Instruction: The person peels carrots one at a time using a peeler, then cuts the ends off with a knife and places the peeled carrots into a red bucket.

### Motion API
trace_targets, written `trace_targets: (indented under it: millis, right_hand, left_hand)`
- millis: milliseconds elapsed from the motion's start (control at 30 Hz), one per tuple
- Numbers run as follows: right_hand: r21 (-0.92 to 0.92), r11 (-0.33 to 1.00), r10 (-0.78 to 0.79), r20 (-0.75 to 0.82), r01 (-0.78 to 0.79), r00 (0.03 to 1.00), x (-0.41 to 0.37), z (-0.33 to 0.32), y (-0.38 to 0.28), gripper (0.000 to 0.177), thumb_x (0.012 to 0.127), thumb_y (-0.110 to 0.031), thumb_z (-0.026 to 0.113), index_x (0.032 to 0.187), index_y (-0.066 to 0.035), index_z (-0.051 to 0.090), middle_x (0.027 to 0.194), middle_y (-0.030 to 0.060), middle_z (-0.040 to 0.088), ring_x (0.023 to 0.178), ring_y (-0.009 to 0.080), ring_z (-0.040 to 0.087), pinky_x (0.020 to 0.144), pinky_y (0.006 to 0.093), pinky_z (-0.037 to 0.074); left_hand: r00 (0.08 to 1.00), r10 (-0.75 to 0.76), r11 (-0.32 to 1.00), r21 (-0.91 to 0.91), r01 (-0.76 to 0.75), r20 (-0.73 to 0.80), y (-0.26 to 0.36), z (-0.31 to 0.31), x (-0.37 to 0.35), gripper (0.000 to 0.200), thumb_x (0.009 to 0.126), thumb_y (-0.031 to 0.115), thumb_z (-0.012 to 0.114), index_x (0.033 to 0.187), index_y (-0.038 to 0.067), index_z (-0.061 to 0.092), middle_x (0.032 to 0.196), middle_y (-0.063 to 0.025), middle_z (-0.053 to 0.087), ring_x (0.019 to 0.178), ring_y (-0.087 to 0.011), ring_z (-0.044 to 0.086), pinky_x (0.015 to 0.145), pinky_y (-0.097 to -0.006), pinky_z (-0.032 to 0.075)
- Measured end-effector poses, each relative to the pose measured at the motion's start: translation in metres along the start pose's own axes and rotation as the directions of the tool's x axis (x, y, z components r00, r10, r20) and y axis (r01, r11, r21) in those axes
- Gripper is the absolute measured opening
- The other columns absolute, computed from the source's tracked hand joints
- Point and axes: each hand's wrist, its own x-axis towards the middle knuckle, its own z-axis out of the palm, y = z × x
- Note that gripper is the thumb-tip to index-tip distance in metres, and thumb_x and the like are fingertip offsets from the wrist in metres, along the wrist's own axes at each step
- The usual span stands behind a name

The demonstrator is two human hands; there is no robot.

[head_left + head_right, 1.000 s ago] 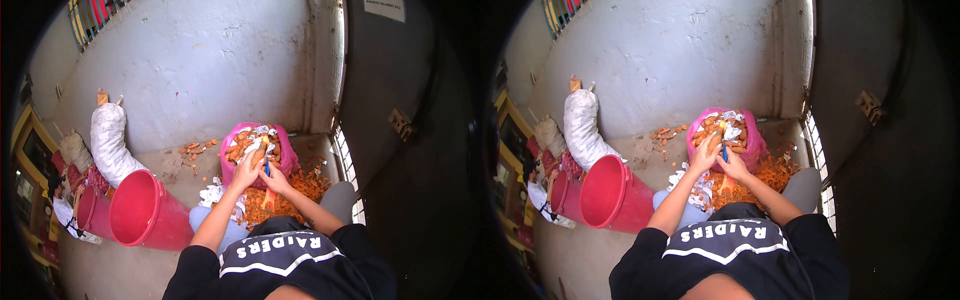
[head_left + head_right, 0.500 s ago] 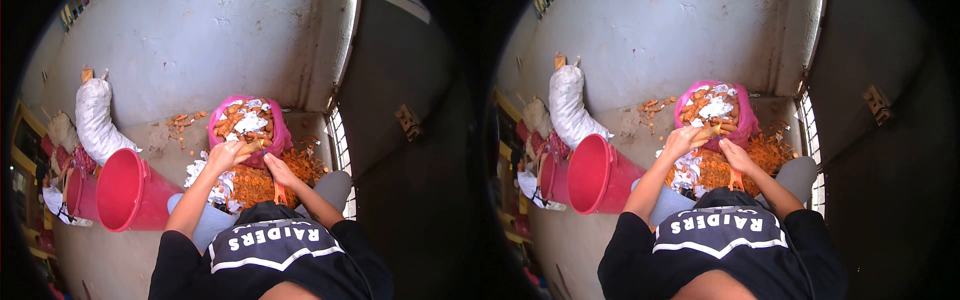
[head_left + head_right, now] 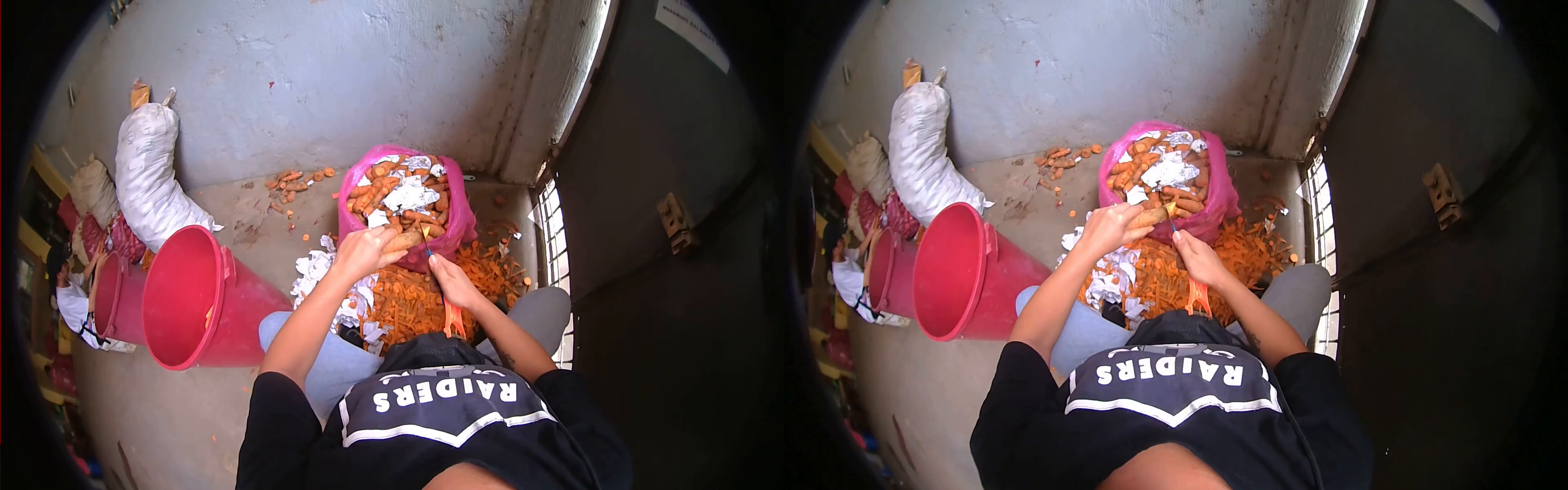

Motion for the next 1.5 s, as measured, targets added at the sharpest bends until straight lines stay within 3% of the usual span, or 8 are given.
trace_targets:
  millis: [267, 433, 500, 600, 800, 967, 1267, 1500]
  right_hand:
    - [-0.257, 0.965, 0.045, -0.041, -0.054, 0.998, 0.017, 0.005, 0.012, 0.048, 0.099, -0.049, 0.029, 0.094, -0.006, 0.049, 0.075, 0.0116, 0.058, 0.072, 0.0265, 0.058, 0.070, 0.0384, 0.045]
    - [-0.494, 0.839, 0.233, -0.053, -0.228, 0.971, 0.009, 0.005, 0.164, 0.054, 0.098, -0.050, 0.029, 0.104, -0.003, 0.055, 0.091, 0.0157, 0.061, 0.086, 0.0309, 0.058, 0.081, 0.0389, 0.044]
    - [-0.317, 0.881, 0.357, -0.040, -0.351, 0.933, -0.008, 0.016, 0.189, 0.047, 0.099, -0.048, 0.032, 0.090, -0.006, 0.050, 0.072, 0.0026, 0.048, 0.065, 0.0142, 0.049, 0.062, 0.0320, 0.043]
    - [0.007, 0.908, 0.418, 0.073, -0.420, 0.905, 0.007, 0.013, 0.184, 0.049, 0.098, -0.050, 0.033, 0.091, -0.005, 0.051, 0.073, 0.0042, 0.050, 0.068, 0.0146, 0.051, 0.063, 0.0318, 0.043]
    - [-0.207, 0.918, 0.328, -0.087, -0.339, 0.941, 0.073, -0.003, 0.122, 0.055, 0.097, -0.052, 0.032, 0.095, -0.002, 0.053, 0.080, 0.0108, 0.058, 0.076, 0.0250, 0.057, 0.075, 0.0374, 0.043]
    - [-0.387, 0.852, 0.300, -0.190, -0.352, 0.935, 0.145, -0.018, 0.112, 0.059, 0.096, -0.052, 0.033, 0.118, -0.001, 0.052, 0.106, 0.0203, 0.061, 0.101, 0.0344, 0.058, 0.088, 0.0407, 0.042]
    - [-0.396, 0.737, 0.300, -0.536, -0.548, 0.790, 0.217, -0.043, 0.085, 0.065, 0.092, -0.053, 0.042, 0.134, -0.003, 0.040, 0.119, 0.0260, 0.055, 0.115, 0.0379, 0.053, 0.098, 0.0409, 0.039]
    - [0.023, 0.972, 0.228, -0.314, -0.232, 0.922, 0.180, -0.057, 0.081, 0.044, 0.090, -0.040, 0.058, 0.092, 0.004, 0.060, 0.075, 0.0058, 0.061, 0.069, 0.0120, 0.056, 0.063, 0.0274, 0.046]
  left_hand:
    - [0.994, 0.040, 0.999, -0.003, -0.040, -0.102, -0.012, 0.002, -0.005, 0.040, 0.073, 0.038, 0.074, 0.097, 0.007, 0.066, 0.075, -0.0086, 0.062, 0.069, -0.0265, 0.063, 0.060, -0.0375, 0.052]
    - [0.971, -0.221, 0.941, -0.281, 0.190, -0.086, -0.011, 0.003, -0.011, 0.044, 0.075, 0.043, 0.072, 0.100, 0.007, 0.066, 0.091, -0.0124, 0.067, 0.079, -0.0293, 0.067, 0.068, -0.0378, 0.054]
    - [0.971, -0.230, 0.926, -0.323, 0.196, -0.069, -0.022, 0.008, -0.014, 0.045, 0.074, 0.041, 0.074, 0.100, 0.005, 0.068, 0.094, -0.0138, 0.068, 0.082, -0.0311, 0.067, 0.071, -0.0375, 0.054]
    - [0.964, -0.264, 0.862, -0.458, 0.216, -0.042, -0.037, 0.034, -0.023, 0.043, 0.074, 0.036, 0.076, 0.101, 0.003, 0.067, 0.091, -0.0127, 0.069, 0.080, -0.0260, 0.068, 0.070, -0.0344, 0.054]
    - [0.829, -0.492, 0.058, -0.940, 0.337, 0.267, -0.048, 0.056, -0.023, 0.033, 0.087, 0.034, 0.064, 0.096, 0.002, 0.063, 0.077, -0.0028, 0.063, 0.065, -0.0126, 0.060, 0.059, -0.0289, 0.051]
    - [0.611, -0.472, -0.613, -0.735, 0.291, 0.636, -0.047, 0.079, -0.009, 0.046, 0.091, 0.051, 0.052, 0.103, 0.007, 0.056, 0.075, -0.0025, 0.057, 0.065, -0.0162, 0.060, 0.059, -0.0325, 0.054]
    - [0.487, -0.411, -0.764, -0.582, 0.276, 0.771, -0.057, 0.118, 0.015, 0.047, 0.089, 0.049, 0.054, 0.108, 0.006, 0.053, 0.090, -0.0068, 0.057, 0.073, -0.0212, 0.059, 0.068, -0.0394, 0.054]
    - [0.529, -0.360, -0.726, -0.587, 0.358, 0.768, -0.047, 0.112, 0.028, 0.046, 0.088, 0.049, 0.055, 0.106, 0.006, 0.055, 0.080, -0.0077, 0.058, 0.067, -0.0208, 0.059, 0.061, -0.0362, 0.053]
